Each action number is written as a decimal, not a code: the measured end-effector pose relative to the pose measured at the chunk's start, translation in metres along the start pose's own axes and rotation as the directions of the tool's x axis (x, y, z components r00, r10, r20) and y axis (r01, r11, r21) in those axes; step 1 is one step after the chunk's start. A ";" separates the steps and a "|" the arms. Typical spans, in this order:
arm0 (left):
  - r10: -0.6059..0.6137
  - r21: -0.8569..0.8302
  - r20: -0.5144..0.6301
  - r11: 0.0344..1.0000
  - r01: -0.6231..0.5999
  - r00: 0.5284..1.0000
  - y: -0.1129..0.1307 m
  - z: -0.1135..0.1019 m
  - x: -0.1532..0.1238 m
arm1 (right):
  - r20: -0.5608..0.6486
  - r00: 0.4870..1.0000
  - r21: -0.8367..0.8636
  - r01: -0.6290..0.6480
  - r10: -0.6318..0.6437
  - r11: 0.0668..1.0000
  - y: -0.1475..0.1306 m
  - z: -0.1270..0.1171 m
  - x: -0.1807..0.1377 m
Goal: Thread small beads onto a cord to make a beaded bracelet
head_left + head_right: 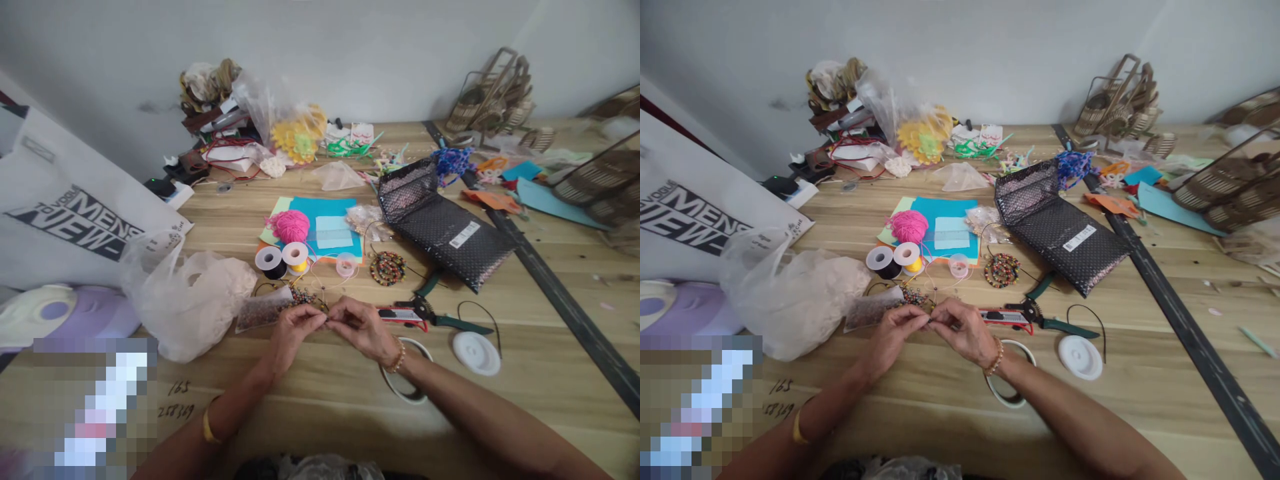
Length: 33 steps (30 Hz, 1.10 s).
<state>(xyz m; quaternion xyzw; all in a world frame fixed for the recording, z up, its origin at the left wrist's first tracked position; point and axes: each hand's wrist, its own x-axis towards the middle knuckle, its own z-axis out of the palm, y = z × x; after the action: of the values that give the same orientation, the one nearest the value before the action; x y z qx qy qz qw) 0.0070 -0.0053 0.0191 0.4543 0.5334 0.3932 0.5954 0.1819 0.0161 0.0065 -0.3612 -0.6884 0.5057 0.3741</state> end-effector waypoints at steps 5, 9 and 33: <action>0.116 0.144 -0.025 0.983 -0.111 0.993 0.011 0.002 -0.003 | 0.000 1.000 -0.032 0.021 -0.021 0.999 0.002 0.000 -0.001; 0.285 0.212 -0.015 0.938 -0.276 0.958 0.010 0.002 -0.004 | 0.015 0.999 -0.016 0.035 -0.035 0.999 -0.005 -0.002 -0.001; 0.543 0.282 0.040 0.799 -0.531 0.839 0.002 -0.002 -0.005 | 0.081 0.996 0.252 -0.067 0.048 0.965 -0.001 -0.003 0.004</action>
<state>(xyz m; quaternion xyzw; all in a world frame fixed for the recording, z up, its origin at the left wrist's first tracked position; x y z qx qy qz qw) 0.0041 -0.0088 0.0223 0.6582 0.4459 0.4752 0.3769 0.1824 0.0202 0.0085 -0.3112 -0.6205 0.6134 0.3766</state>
